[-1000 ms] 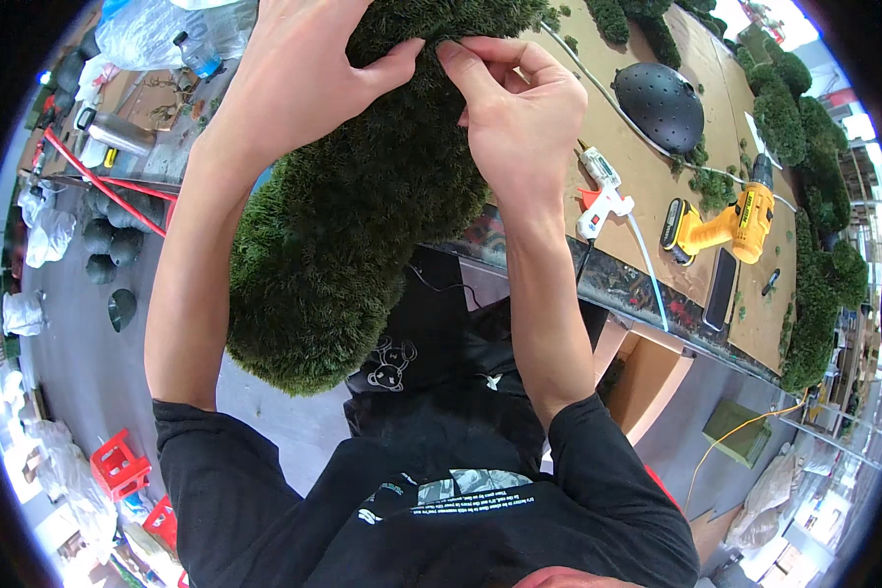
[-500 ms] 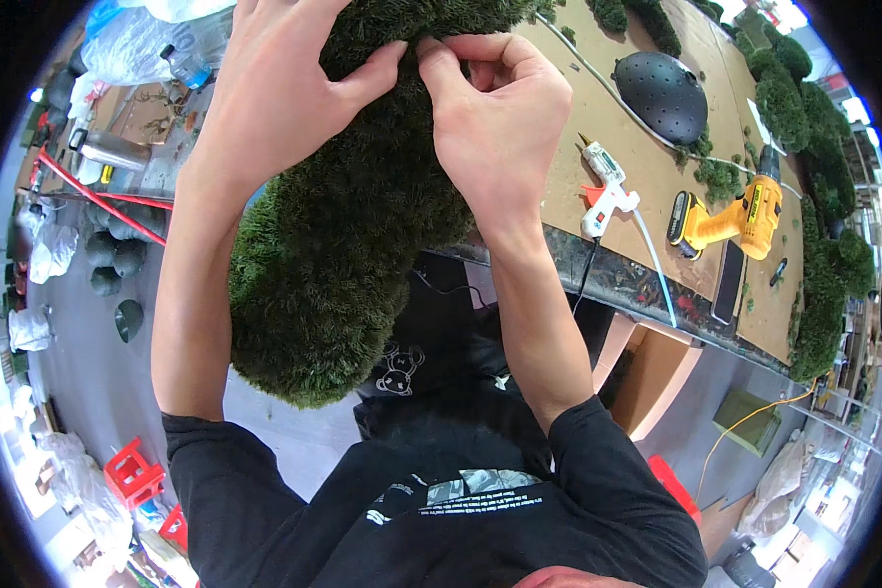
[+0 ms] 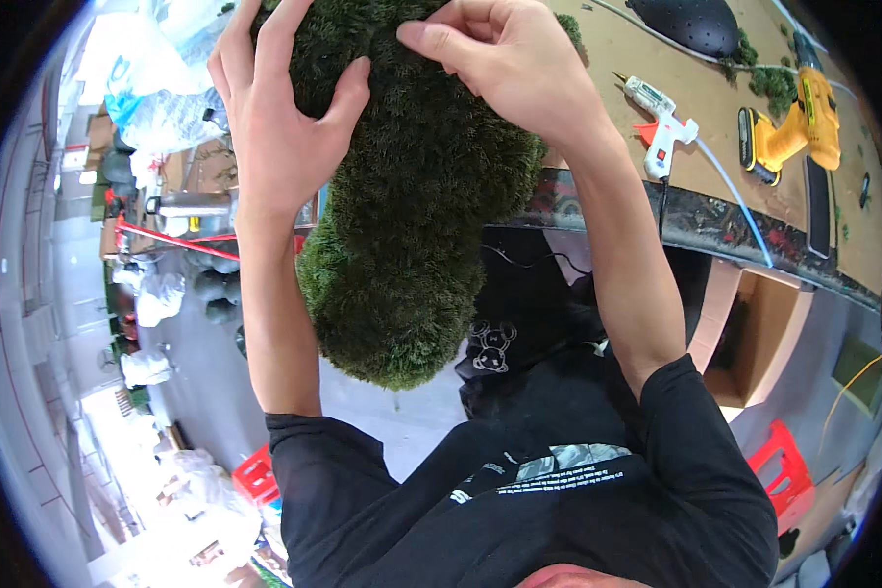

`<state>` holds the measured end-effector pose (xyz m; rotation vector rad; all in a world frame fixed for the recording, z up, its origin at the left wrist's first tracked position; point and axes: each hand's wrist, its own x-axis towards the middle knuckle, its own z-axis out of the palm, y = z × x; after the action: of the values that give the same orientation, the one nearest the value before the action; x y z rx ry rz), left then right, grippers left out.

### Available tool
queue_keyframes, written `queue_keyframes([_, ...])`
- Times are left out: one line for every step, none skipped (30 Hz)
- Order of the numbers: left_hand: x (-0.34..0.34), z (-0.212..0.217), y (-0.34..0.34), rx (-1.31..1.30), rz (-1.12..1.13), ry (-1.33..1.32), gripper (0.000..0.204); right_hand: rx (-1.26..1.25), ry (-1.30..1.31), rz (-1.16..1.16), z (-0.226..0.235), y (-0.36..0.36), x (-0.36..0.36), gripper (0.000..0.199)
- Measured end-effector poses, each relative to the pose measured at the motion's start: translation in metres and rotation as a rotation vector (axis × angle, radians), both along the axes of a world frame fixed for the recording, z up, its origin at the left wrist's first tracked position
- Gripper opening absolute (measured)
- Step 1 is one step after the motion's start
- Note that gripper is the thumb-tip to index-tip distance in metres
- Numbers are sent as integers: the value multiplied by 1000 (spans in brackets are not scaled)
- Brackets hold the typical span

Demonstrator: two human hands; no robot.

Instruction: Assembling a decorative moss-covered model landscape piece using a glue gun and a drill.

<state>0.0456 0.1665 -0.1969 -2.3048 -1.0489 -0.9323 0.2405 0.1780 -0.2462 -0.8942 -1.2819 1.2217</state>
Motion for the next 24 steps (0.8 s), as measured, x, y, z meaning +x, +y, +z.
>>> queue_keyframes([-2, 1, 0, -2, -7, 23, 62, -2, 23, -7, -1, -2, 0, 26])
queue_keyframes([-7, 3, 1, -37, -30, 45, 65, 22, 22, 4, -4, -3, -1, 25])
queue_keyframes([-9, 4, 2, -73, -52, 64, 68, 47, 18, 16, -7, -5, -2, 24])
queue_keyframes([-8, 4, 1, -75, -59, 83, 68, 81, -7, -18, -9, -5, -3, 24])
queue_keyframes([-7, 5, 0, -71, -37, 90, 69, 80, 10, -24, -12, -5, -4, 24])
queue_keyframes([-6, 6, -1, -66, -15, 95, 70, 131, -13, -57, -14, -6, -5, 27])
queue_keyframes([-4, 6, -2, -66, -20, 111, 70, 183, -37, -92, -15, -5, -6, 29])
queue_keyframes([-2, 5, -3, -74, -8, 84, 71, 182, -22, -98, -19, -5, -8, 29])
queue_keyframes([2, 5, -5, -83, 5, 56, 73, 219, -50, -145, -25, -4, -12, 26])
queue_keyframes([7, 4, -6, -79, 35, 46, 76, 255, -79, -192, -28, -4, -14, 23])
queue_keyframes([6, 4, -6, -78, 32, 59, 76, 254, -67, -197, -30, -3, -15, 23])
queue_keyframes([6, 3, -5, -70, 25, 38, 74, 263, -81, -198, -33, -1, -15, 24])
queue_keyframes([5, 2, -3, -61, 18, 16, 72, 271, -96, -200, -33, -1, -14, 25])
queue_keyframes([3, 2, 0, -64, 3, 13, 77, 271, -87, -205, -33, -1, -15, 25])
queue_keyframes([2, 2, 0, -63, -1, 23, 77, 261, -77, -204, -34, -1, -15, 27])
queue_keyframes([1, 2, 1, -82, 1, 3, 75, 252, -68, -201, -32, -1, -14, 28])
queue_keyframes([0, 2, 1, -101, 3, -17, 74, 251, -60, -205, -30, -2, -13, 28])
queue_keyframes([-1, 1, 2, -101, 0, -9, 74, 221, -96, -184, -29, -4, -12, 29])
queue_keyframes([-2, 2, 2, -105, -12, -8, 72, 193, -130, -159, -24, -6, -10, 29])
queue_keyframes([-3, 3, 2, -109, -23, -7, 70, 195, -122, -159, -21, -6, -9, 29])
queue_keyframes([-3, 4, 1, -107, -22, 1, 70, 183, -176, -142, -18, -7, -8, 29])
queue_keyframes([-1, 5, 1, -112, -19, 6, 68, 168, -232, -129, -16, -7, -6, 29])
queue_keyframes([1, 5, 0, -117, -15, 10, 67, 168, -227, -134, -18, -6, -6, 29])
queue_keyframes([3, 5, -1, -117, -19, 16, 67, 186, -212, -169, -20, -5, -7, 29])
